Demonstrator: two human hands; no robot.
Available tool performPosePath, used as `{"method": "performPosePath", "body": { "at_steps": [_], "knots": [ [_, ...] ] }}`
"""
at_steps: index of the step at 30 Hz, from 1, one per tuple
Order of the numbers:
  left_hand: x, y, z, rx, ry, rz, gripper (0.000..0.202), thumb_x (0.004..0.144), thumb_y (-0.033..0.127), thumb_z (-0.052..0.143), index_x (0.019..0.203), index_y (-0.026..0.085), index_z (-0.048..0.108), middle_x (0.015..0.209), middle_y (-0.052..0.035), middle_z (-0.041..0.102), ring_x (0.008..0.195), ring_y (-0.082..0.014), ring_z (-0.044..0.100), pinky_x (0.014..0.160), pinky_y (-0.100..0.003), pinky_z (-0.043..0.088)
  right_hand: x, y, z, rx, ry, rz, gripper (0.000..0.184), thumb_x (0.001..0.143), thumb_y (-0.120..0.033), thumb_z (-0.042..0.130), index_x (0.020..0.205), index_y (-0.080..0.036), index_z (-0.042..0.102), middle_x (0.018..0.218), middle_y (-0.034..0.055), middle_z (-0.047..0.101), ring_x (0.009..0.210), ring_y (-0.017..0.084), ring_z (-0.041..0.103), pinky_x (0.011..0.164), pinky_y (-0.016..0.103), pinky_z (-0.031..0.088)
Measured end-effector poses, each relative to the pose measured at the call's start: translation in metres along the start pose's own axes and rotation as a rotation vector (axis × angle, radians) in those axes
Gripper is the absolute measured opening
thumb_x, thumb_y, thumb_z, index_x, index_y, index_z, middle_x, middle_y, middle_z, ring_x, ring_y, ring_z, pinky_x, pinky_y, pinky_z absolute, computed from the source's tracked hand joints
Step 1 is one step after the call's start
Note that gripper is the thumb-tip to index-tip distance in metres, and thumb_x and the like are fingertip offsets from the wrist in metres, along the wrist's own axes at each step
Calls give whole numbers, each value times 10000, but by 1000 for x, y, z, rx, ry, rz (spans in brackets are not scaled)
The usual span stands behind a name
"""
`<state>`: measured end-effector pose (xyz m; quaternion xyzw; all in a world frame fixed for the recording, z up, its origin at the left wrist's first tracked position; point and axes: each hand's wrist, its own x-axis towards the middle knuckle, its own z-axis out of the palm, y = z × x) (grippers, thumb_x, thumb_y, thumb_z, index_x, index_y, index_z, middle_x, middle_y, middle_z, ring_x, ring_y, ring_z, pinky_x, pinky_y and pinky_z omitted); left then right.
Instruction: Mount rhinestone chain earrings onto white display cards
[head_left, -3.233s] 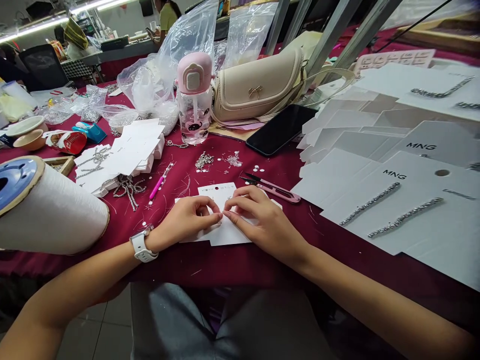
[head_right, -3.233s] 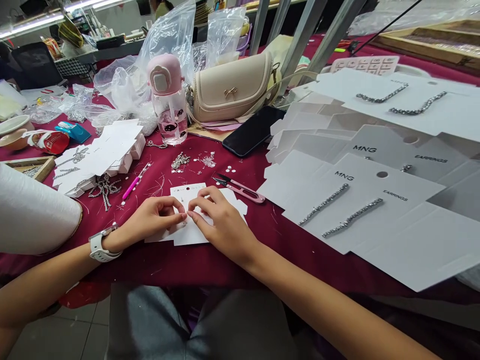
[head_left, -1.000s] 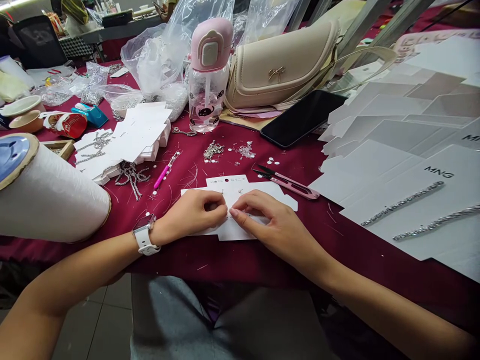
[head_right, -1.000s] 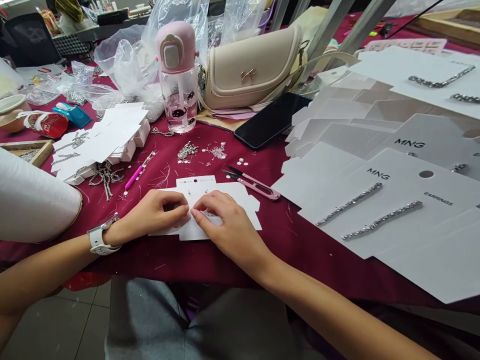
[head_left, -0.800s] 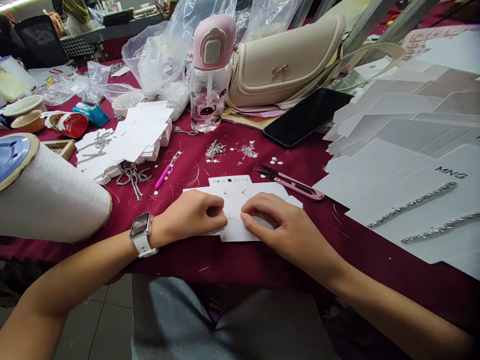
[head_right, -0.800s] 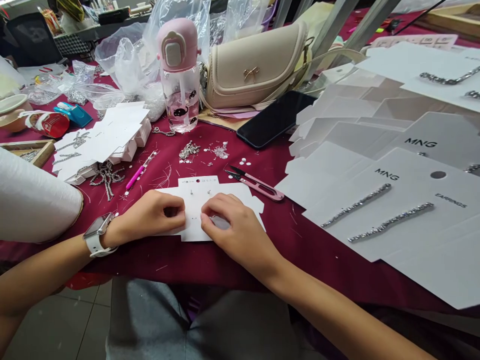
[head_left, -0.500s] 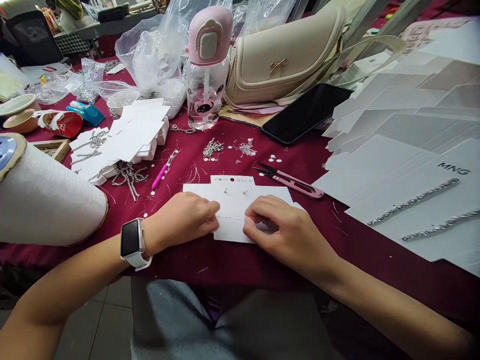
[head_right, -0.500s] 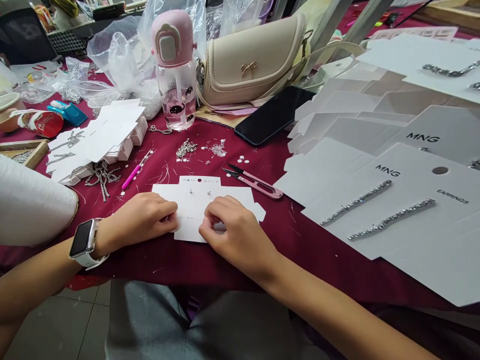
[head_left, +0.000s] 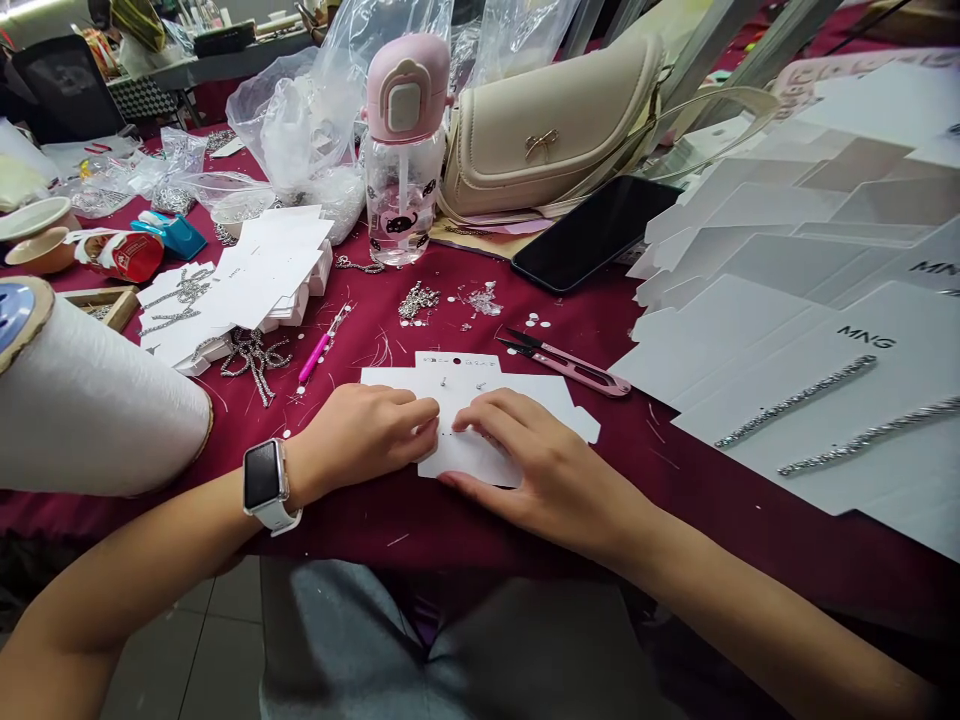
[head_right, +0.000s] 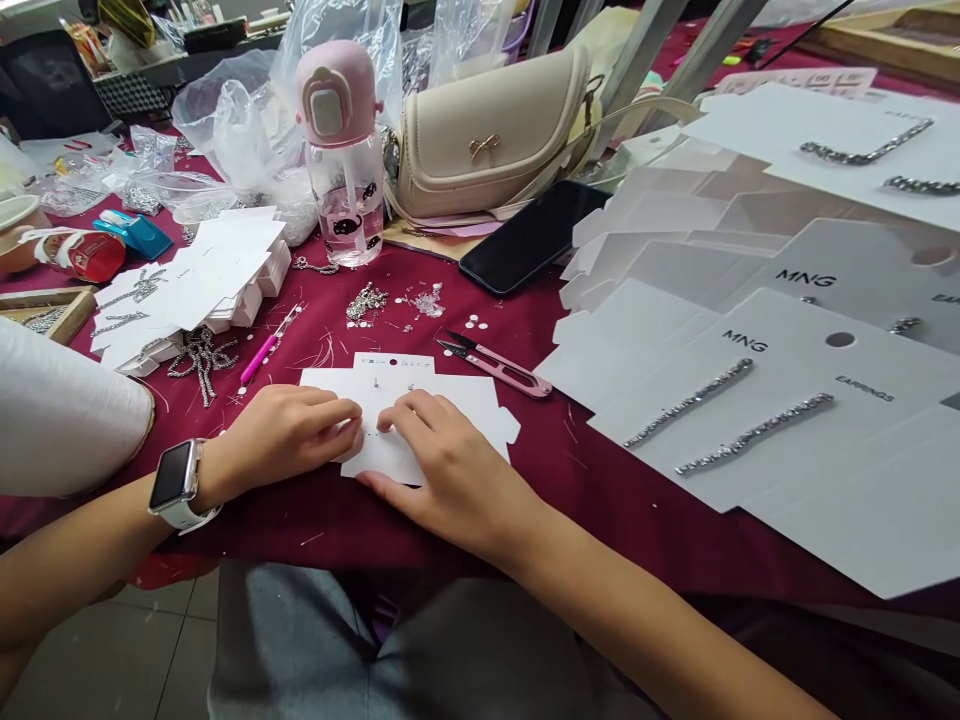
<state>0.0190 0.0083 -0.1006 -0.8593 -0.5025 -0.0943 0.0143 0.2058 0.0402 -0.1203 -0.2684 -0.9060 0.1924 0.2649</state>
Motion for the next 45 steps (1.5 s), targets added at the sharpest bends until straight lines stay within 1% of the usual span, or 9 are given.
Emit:
{"method": "performPosePath", "body": {
  "at_steps": [7,13,20,24,28,33,38,41,45],
  "knots": [
    [2,0,1,-177,27,-80,207,821,296,449,810,199,632,644,23,590,544,-60,476,484,-186,255,0,0,-3,-51,-65,81,87,781,-226,539,850,-177,519,850,46,557,783,161,538,692,284,444],
    [2,-1,4,-373,57,-101,146,782,275,515,810,200,637,681,39,591,541,-42,459,517,-154,307,-3,-16,1,-453,-66,32,144,821,-134,425,731,-152,537,729,50,550,669,173,493,607,291,368],
    [2,-6,7,-329,33,-35,180,827,300,463,840,193,607,769,23,581,633,-66,486,542,-162,325,1,-32,6,-704,-127,55,175,688,10,422,702,-125,533,694,81,527,627,181,447,552,276,323],
    [1,-11,7,-313,12,12,155,828,302,482,863,201,594,815,22,585,696,-81,503,563,-162,332,5,-31,9,-653,-177,124,177,707,-10,404,747,-116,540,741,95,538,665,191,465,582,286,360],
    [0,-12,8,-323,-8,13,108,814,267,505,846,196,579,812,29,577,682,-77,501,564,-164,334,3,-24,7,-393,-111,176,172,828,-124,348,838,-134,519,824,86,545,723,180,502,648,295,409],
    [0,-11,7,-298,-48,-5,127,822,268,485,849,171,562,851,8,577,718,-100,519,585,-188,350,-3,-25,8,-306,-73,240,210,761,-331,540,878,-157,519,876,78,563,783,213,519,693,340,425],
    [0,-9,6,-323,-79,-37,144,830,258,452,837,158,555,844,-8,581,741,-117,524,605,-205,368,5,-32,8,-261,-130,407,88,773,-265,515,765,-180,538,819,48,589,791,205,526,697,328,400],
    [0,-8,6,-328,-87,-58,133,822,238,444,827,156,548,846,-12,579,741,-122,523,611,-215,377,15,-37,6,-276,-215,517,82,765,-250,530,731,-176,544,812,46,594,788,198,527,674,305,385],
    [0,-7,4,-319,-109,-64,125,821,228,436,836,162,540,857,-15,576,765,-131,522,631,-225,387,21,-46,6,-408,-286,571,155,826,-159,416,774,-160,562,858,65,597,839,201,522,666,296,359]
  ]
}}
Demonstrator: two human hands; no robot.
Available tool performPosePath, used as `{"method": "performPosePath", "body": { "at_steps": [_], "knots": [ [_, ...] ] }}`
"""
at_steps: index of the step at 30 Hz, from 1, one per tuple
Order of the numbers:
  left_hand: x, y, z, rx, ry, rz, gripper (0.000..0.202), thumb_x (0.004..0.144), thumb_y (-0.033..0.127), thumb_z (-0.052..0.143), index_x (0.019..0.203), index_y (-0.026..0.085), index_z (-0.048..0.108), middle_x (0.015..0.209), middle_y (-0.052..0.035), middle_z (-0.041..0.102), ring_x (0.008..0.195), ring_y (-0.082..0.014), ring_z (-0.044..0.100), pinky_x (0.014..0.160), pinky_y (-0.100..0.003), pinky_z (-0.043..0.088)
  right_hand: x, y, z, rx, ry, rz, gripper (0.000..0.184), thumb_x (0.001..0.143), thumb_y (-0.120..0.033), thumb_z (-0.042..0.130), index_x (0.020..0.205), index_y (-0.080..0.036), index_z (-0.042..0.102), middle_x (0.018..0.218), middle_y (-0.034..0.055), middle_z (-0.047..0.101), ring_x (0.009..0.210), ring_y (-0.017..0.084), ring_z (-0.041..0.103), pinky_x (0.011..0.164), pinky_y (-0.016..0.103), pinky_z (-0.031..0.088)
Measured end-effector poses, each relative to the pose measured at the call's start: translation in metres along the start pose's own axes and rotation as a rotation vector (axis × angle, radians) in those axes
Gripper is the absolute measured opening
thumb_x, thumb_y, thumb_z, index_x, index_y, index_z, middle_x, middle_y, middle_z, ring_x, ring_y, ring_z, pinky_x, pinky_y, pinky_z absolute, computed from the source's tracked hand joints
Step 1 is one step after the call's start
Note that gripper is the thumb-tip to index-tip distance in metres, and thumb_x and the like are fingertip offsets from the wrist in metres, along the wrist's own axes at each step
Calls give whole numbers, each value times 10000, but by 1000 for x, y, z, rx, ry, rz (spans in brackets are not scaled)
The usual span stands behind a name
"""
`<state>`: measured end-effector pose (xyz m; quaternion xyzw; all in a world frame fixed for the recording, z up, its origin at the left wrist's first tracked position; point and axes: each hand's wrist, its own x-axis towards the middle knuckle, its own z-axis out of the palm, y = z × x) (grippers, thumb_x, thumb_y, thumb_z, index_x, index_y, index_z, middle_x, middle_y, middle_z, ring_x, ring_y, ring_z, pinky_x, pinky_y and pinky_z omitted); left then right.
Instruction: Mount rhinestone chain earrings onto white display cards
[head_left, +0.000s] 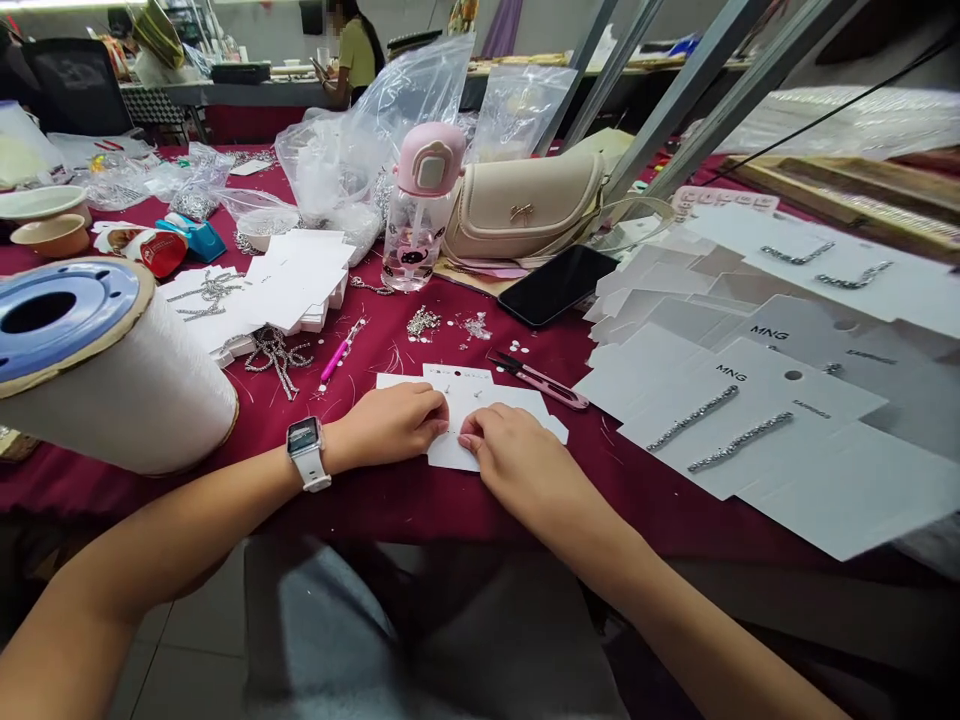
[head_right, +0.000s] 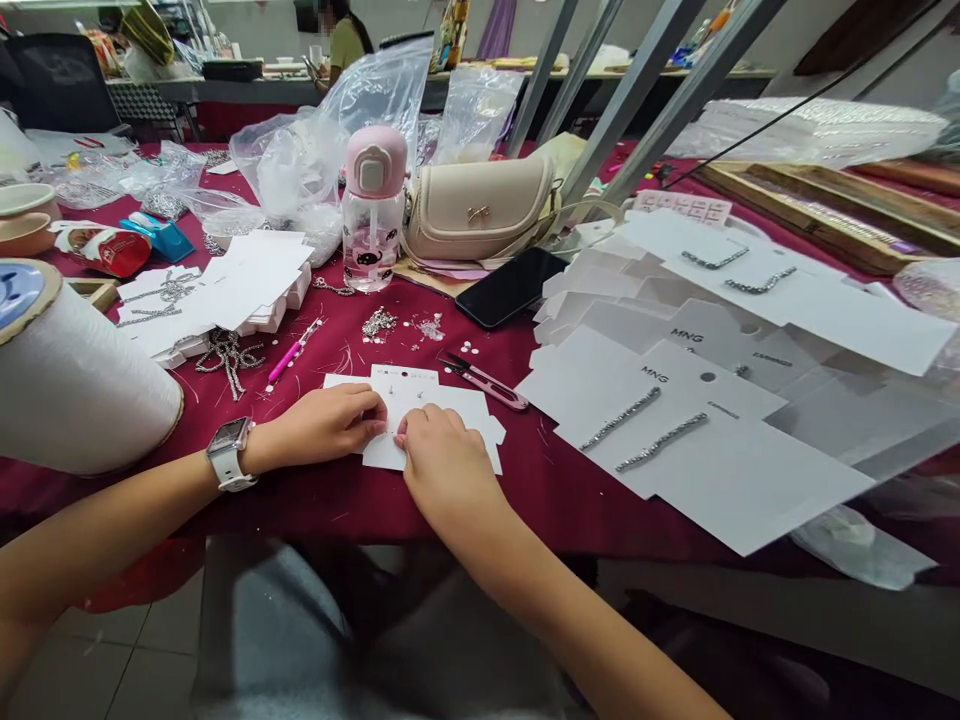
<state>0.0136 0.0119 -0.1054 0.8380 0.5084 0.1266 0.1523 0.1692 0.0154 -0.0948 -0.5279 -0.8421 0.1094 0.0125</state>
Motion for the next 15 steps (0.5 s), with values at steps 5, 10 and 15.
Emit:
{"method": "performPosePath", "body": {
  "at_steps": [5,10,15],
  "knots": [
    [-3,1,-1,27,-9,13,129,826,224,418,853,160,527,866,-18,564,790,-134,519,658,-229,400,-3,-10,5,-208,23,22,177,779,-68,401,814,-136,560,851,86,587,845,229,516,656,310,335],
    [-2,0,3,128,13,78,142,834,210,382,840,160,515,845,-19,549,753,-132,508,598,-233,383,-3,-8,14,-279,151,-43,187,699,-22,408,794,-132,527,789,89,571,774,218,512,664,300,335],
    [-2,1,6,173,29,141,176,856,213,355,873,183,528,866,-12,557,782,-140,513,634,-239,384,-2,1,22,-272,274,-164,233,645,9,371,755,-152,499,731,86,562,705,204,498,640,294,352]
  ]
}}
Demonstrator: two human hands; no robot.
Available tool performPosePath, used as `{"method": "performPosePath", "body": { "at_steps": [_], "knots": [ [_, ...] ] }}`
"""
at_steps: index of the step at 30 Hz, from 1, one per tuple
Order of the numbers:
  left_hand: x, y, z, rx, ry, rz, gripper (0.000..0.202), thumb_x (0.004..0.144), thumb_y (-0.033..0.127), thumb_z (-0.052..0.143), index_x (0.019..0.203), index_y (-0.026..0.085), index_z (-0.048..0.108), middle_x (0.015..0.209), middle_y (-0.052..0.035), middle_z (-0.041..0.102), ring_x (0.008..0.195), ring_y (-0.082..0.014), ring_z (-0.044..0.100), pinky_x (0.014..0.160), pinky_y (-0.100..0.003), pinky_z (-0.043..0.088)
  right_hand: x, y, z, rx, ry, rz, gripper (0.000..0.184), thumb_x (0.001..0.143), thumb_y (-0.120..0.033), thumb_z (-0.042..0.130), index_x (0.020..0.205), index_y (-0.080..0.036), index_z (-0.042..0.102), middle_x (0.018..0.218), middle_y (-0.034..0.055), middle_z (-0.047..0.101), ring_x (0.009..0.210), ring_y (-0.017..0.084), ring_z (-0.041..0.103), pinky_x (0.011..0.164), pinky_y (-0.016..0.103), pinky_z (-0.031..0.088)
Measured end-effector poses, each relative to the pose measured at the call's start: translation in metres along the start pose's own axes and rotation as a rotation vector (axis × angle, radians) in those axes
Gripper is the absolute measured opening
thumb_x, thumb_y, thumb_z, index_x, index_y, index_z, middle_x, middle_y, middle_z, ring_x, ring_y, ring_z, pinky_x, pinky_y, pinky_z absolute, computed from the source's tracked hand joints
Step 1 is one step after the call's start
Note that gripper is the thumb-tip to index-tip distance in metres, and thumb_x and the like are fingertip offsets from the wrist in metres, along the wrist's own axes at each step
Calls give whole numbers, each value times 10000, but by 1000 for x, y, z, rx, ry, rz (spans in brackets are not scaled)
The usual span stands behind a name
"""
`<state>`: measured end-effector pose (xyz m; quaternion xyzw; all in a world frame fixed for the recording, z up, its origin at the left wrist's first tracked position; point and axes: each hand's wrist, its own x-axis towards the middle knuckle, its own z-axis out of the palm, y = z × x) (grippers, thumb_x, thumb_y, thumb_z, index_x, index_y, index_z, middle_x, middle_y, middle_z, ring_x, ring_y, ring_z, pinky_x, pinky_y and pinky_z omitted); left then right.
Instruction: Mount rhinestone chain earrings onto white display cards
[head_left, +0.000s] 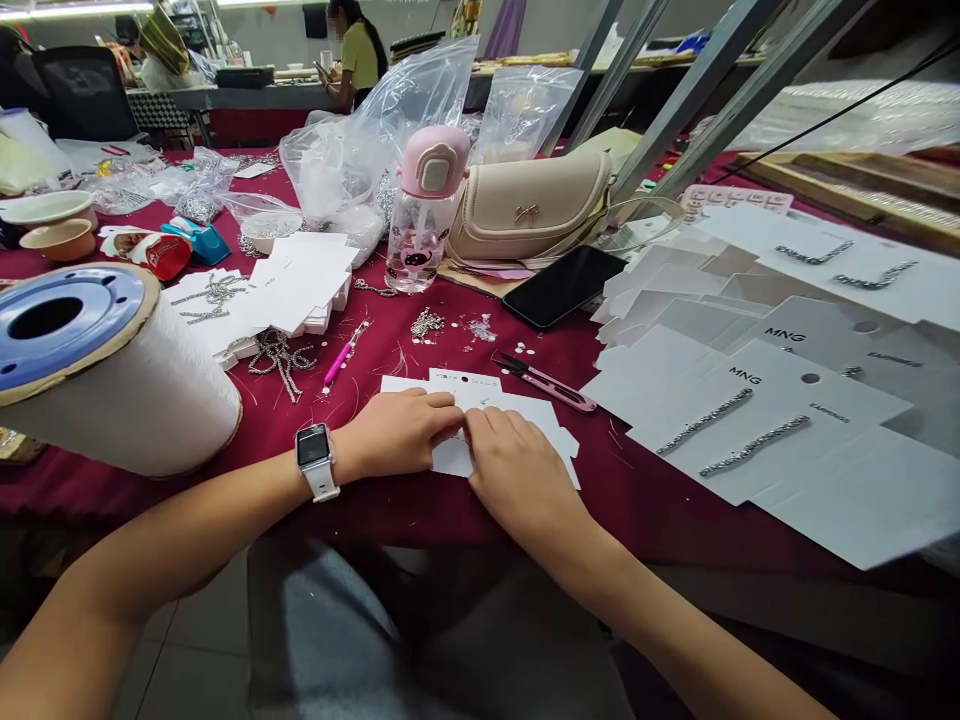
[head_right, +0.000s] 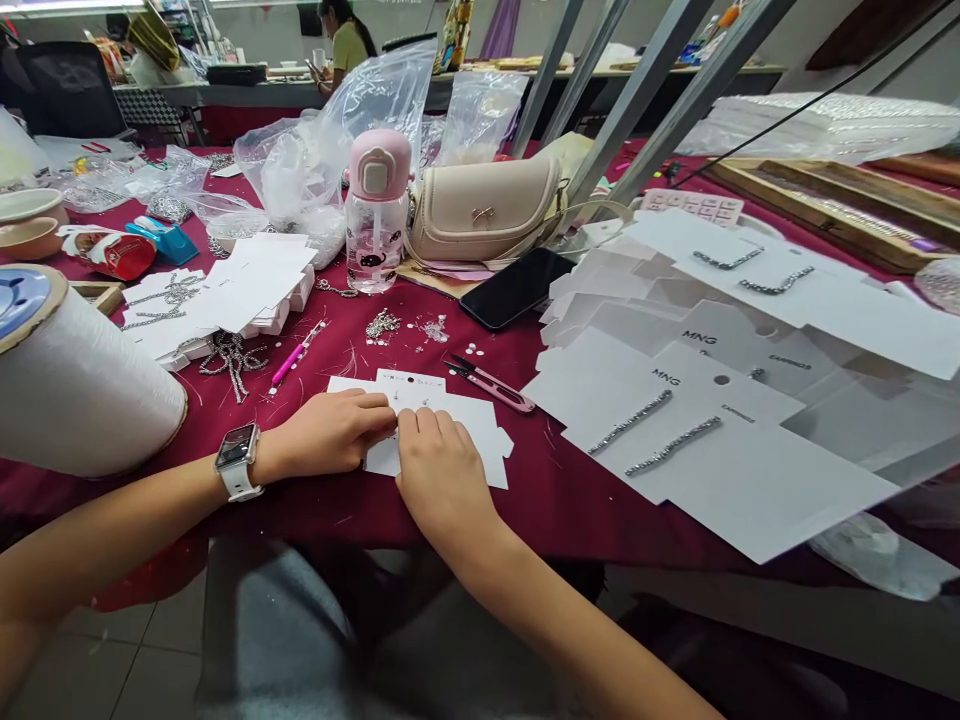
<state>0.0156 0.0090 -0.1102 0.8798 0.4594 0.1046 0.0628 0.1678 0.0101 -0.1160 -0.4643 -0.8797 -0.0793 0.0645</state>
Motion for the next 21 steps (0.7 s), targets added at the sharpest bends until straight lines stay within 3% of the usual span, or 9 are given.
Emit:
{"method": "performPosePath", "body": {
  "at_steps": [10,16,21],
  "knots": [
    [0,-1,-2,-84,26,-17,146,829,166,378,881,181,514,911,-9,550,768,-123,512,618,-218,384,6,20,-3,242,-114,-148,260,582,43,325,686,-182,401,728,78,535,699,198,478,636,296,390],
    [1,3,-1,-157,80,-29,179,880,231,331,891,139,484,876,-50,527,736,-122,484,659,-219,405,10,32,-5,624,-135,-106,243,707,-16,322,865,-194,369,795,48,543,723,152,533,640,257,435],
    [3,4,0,-223,74,16,136,873,238,365,863,144,463,814,-51,544,739,-133,488,676,-235,412,16,39,-6,757,-177,-175,325,704,-15,318,967,-201,357,853,50,541,794,149,547,717,286,452]
  ]
}}
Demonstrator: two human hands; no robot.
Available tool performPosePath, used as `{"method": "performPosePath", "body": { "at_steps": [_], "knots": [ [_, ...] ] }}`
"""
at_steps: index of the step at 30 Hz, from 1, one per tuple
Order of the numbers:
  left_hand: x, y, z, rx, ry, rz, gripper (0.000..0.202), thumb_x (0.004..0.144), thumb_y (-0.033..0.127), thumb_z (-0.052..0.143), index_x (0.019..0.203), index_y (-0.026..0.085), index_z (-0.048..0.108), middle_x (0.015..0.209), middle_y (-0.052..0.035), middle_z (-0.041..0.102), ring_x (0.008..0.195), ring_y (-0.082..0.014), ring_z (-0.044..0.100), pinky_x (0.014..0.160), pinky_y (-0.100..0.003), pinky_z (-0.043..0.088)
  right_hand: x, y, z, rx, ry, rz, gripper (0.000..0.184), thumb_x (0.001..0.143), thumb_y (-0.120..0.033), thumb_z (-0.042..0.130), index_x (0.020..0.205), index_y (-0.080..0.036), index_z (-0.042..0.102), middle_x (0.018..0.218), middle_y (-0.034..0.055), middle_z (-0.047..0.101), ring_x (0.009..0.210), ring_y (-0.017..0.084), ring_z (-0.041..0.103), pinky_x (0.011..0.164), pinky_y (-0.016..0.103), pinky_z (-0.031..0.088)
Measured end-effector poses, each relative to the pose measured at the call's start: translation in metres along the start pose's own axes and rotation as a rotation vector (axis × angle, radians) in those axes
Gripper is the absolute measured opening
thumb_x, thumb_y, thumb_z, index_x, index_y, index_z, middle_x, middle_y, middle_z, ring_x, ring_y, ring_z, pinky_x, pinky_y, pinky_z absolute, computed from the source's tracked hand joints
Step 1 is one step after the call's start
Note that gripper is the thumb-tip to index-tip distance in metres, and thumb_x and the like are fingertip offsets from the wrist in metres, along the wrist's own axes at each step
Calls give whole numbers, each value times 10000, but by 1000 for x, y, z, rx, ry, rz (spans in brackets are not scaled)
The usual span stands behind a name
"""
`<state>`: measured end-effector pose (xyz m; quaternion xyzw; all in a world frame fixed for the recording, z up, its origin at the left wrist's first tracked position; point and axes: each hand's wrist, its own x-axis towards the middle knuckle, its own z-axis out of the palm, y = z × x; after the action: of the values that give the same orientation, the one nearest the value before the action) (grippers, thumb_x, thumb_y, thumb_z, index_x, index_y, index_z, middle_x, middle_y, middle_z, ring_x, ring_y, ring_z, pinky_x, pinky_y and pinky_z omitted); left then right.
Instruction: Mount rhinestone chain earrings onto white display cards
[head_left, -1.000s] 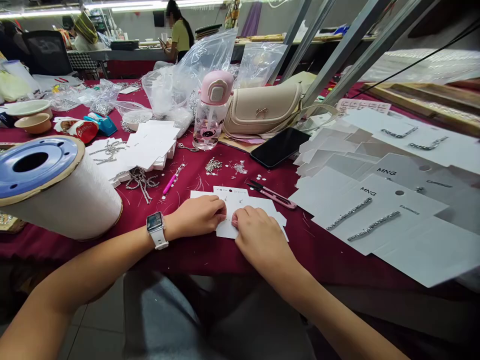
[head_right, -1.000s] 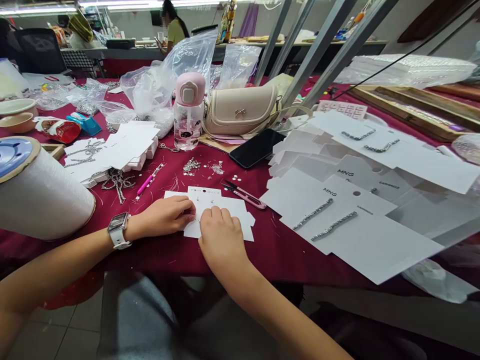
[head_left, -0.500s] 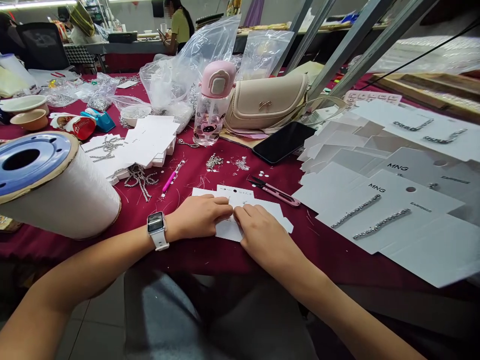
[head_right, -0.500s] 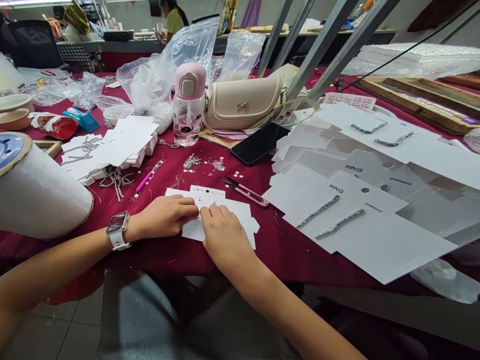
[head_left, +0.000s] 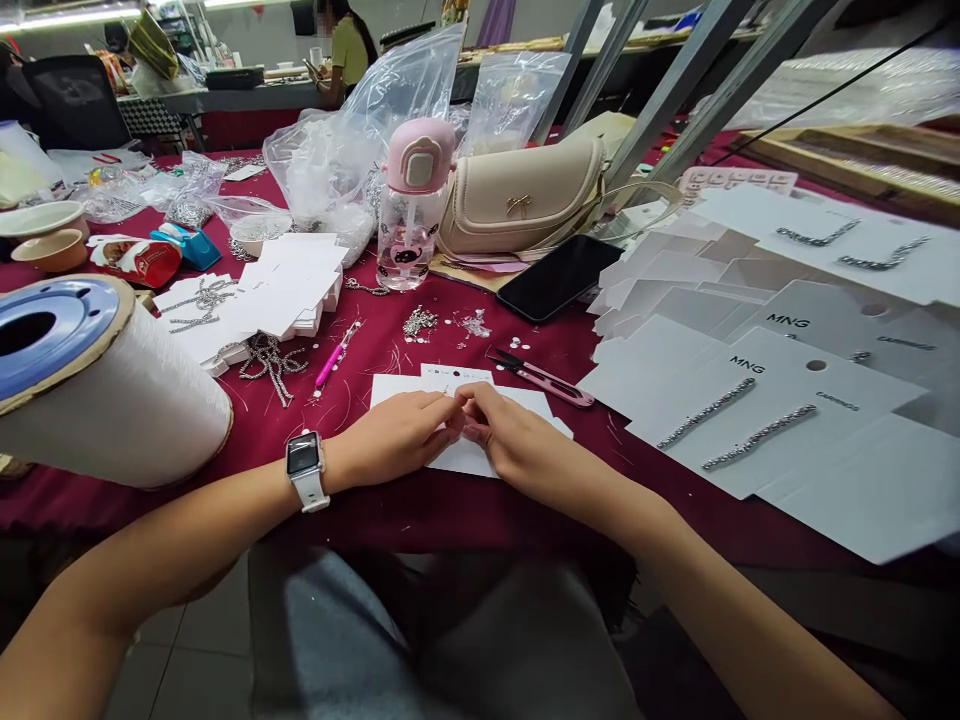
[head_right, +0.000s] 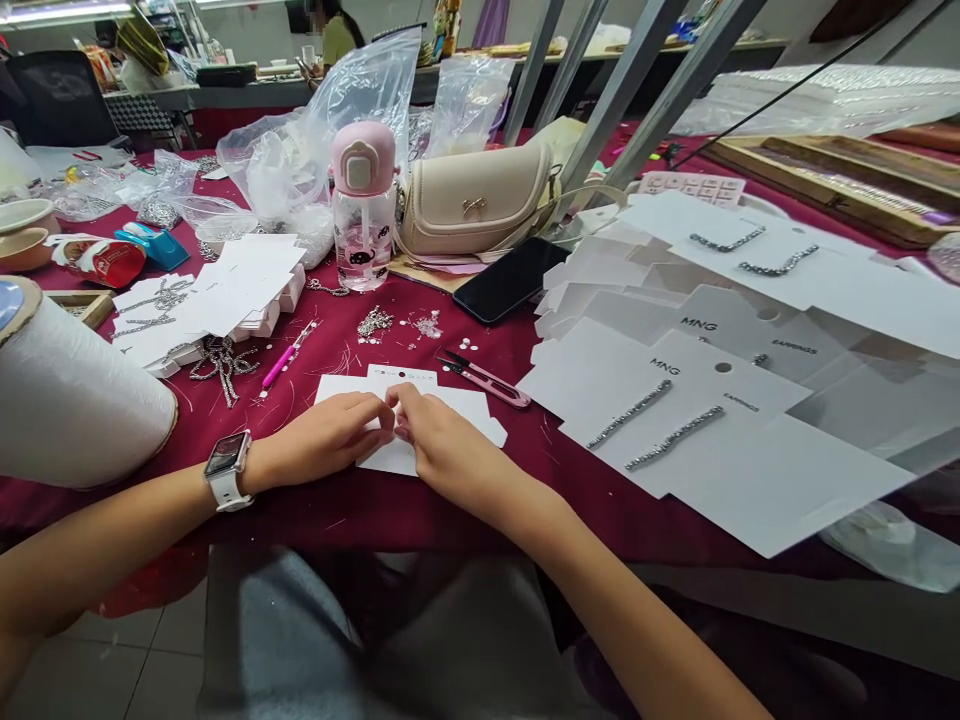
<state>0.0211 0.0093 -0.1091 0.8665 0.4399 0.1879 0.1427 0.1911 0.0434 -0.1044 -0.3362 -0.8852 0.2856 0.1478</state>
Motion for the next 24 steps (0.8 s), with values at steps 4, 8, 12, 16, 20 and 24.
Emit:
{"method": "performPosePath", "body": {
  "at_steps": [4,8,12,16,20,24],
  "knots": [
    [1,-1,0,-73,10,-20,100,862,228,384,853,154,450,822,-47,560,747,-132,505,686,-242,419,4,5,-4,44,-37,-60,377,698,-15,313,1024,-200,361,923,59,538,851,146,548,762,306,457],
    [2,-3,0,-120,37,-41,59,829,200,433,871,163,451,853,-36,576,759,-127,518,697,-244,422,7,6,-9,127,-104,-53,418,729,-22,295,1104,-202,337,913,56,555,840,128,573,741,277,469],
    [2,-3,1,-133,95,-59,100,804,201,490,896,177,458,842,-11,604,796,-129,528,727,-252,416,9,4,-11,77,-103,-28,403,760,-61,335,1144,-185,333,888,60,575,758,126,583,653,235,464],
    [3,-3,3,-208,141,-113,144,778,207,535,886,180,444,810,8,611,705,-102,528,651,-217,412,12,5,-10,73,-69,-64,411,769,-81,354,1168,-174,322,914,64,577,760,124,575,655,232,455],
    [4,-3,3,-318,147,-182,157,758,186,522,867,184,410,807,23,596,625,-68,491,579,-180,388,12,8,-9,142,10,-85,313,825,-176,356,1137,-187,358,871,38,569,765,119,560,695,248,452],
    [3,-2,1,-406,140,-266,189,747,187,513,884,192,383,785,44,584,535,-40,431,531,-158,359,10,12,-10,111,44,-119,235,824,-308,421,1018,-182,460,898,57,543,734,128,530,695,282,456]
  ]
}}
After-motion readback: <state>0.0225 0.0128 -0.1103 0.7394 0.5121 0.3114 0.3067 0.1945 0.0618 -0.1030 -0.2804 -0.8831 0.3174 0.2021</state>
